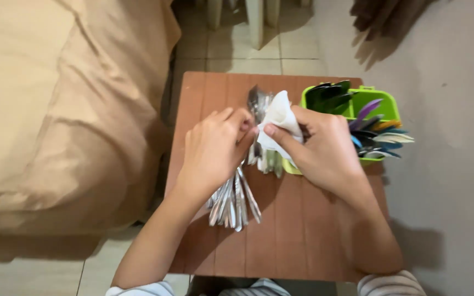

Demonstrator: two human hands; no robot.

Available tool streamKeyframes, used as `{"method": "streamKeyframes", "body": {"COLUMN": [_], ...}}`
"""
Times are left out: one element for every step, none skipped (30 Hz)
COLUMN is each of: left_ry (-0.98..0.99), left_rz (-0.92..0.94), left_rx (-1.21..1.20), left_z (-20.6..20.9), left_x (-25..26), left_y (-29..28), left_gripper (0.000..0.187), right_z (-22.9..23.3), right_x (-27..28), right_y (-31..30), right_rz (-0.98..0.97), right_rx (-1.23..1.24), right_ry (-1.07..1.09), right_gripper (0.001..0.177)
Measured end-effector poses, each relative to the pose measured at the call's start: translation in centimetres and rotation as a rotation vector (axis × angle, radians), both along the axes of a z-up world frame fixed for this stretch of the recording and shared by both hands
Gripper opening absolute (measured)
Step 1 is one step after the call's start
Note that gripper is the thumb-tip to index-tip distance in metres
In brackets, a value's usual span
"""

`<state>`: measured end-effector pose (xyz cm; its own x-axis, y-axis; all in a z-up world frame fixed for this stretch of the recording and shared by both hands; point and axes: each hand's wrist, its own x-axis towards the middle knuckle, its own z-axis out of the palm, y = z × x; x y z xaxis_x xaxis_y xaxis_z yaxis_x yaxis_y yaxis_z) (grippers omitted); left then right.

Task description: The person wipes multiple metal spoons and forks with a white paper towel, handling them one at a time. Each utensil is wiped on both sides and then placed into a green cutlery organizer on a wooden table.

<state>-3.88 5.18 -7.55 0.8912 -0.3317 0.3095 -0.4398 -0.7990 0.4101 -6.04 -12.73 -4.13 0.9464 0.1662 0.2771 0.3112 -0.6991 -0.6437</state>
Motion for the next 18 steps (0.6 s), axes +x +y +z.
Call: {"method": "streamKeyframes", "body": {"left_ry": [0.004, 0.141, 0.279, 0.286, 0.327, 0.369, 0.376, 0.393, 0.410, 0.421, 0.420, 0.413, 0.418, 0.397, 0.377, 0.376, 0.326, 0.273], "left_rz": [0.017, 0.091, 0.166, 0.176, 0.166, 0.153, 0.161, 0.164, 0.168, 0.170, 0.161, 0.155, 0.159, 0.172, 0.184, 0.185, 0.215, 0.243], "left_rx": [0.001, 0.090, 0.177, 0.177, 0.195, 0.211, 0.211, 0.236, 0.262, 0.262, 0.258, 0.253, 0.253, 0.221, 0.189, 0.187, 0.202, 0.219], "left_z": [-0.5, -0.9, -1.4, -2.6, -3.8, -5.1, -6.0, -7.0, -8.0, -8.5, -9.0, -9.4, -9.7, -9.9, -10.1, -10.6, -11.1, -11.5], "left_x": [-0.5, -0.8, -1.1, -1.5, -1.9, -2.2, -2.6, -3.0, -3.2, -3.5, -3.8, -3.9, -4.0, -4.0, -4.0, -3.8, -3.7, -3.4], "left_y": [0.5, 1.0, 1.5, 1.9, 2.3, 2.5, 2.5, 2.4, 2.3, 2.2, 2.1, 2.1, 2.0, 1.9, 1.7, 1.4, 1.1, 0.7], "left_gripper": [0.018, 0.020, 0.022, 0.022, 0.021, 0.023, 0.023, 0.026, 0.031, 0.031, 0.034, 0.038, 0.038, 0.039, 0.039, 0.039, 0.043, 0.046], "right_z": [-0.5, -1.1, -1.7, -2.7, -3.8, -4.8, -4.7, -4.6, -4.6, -5.7, -6.9, -8.0, -8.3, -8.6, -8.8, -9.2, -9.5, -9.8], "right_x": [0.1, 0.3, 0.5, 0.8, 1.1, 1.5, 1.1, 0.8, 0.6, 1.2, 1.7, 2.4, 2.5, 2.6, 2.7, 2.8, 2.9, 3.1], "right_y": [0.7, 1.5, 2.2, 2.5, 2.9, 3.1, 3.8, 4.4, 5.0, 5.0, 4.9, 4.9, 5.0, 5.0, 5.0, 4.8, 4.6, 4.4], "right_rz": [0.017, 0.031, 0.044, 0.055, 0.074, 0.091, 0.100, 0.089, 0.079, 0.083, 0.087, 0.093, 0.098, 0.098, 0.098, 0.098, 0.091, 0.081], "right_rx": [0.001, 0.055, 0.108, 0.109, 0.076, 0.041, 0.041, -0.018, -0.078, -0.078, -0.089, -0.100, -0.100, -0.114, -0.128, -0.130, -0.134, -0.135], "right_ry": [0.004, 0.018, 0.032, 0.038, 0.072, 0.107, 0.114, 0.192, 0.270, 0.280, 0.270, 0.253, 0.257, 0.238, 0.220, 0.218, 0.209, 0.198], "right_gripper": [0.023, 0.019, 0.015, 0.015, 0.015, 0.016, 0.016, 0.014, 0.013, 0.013, 0.014, 0.015, 0.015, 0.015, 0.015, 0.015, 0.015, 0.015]}}
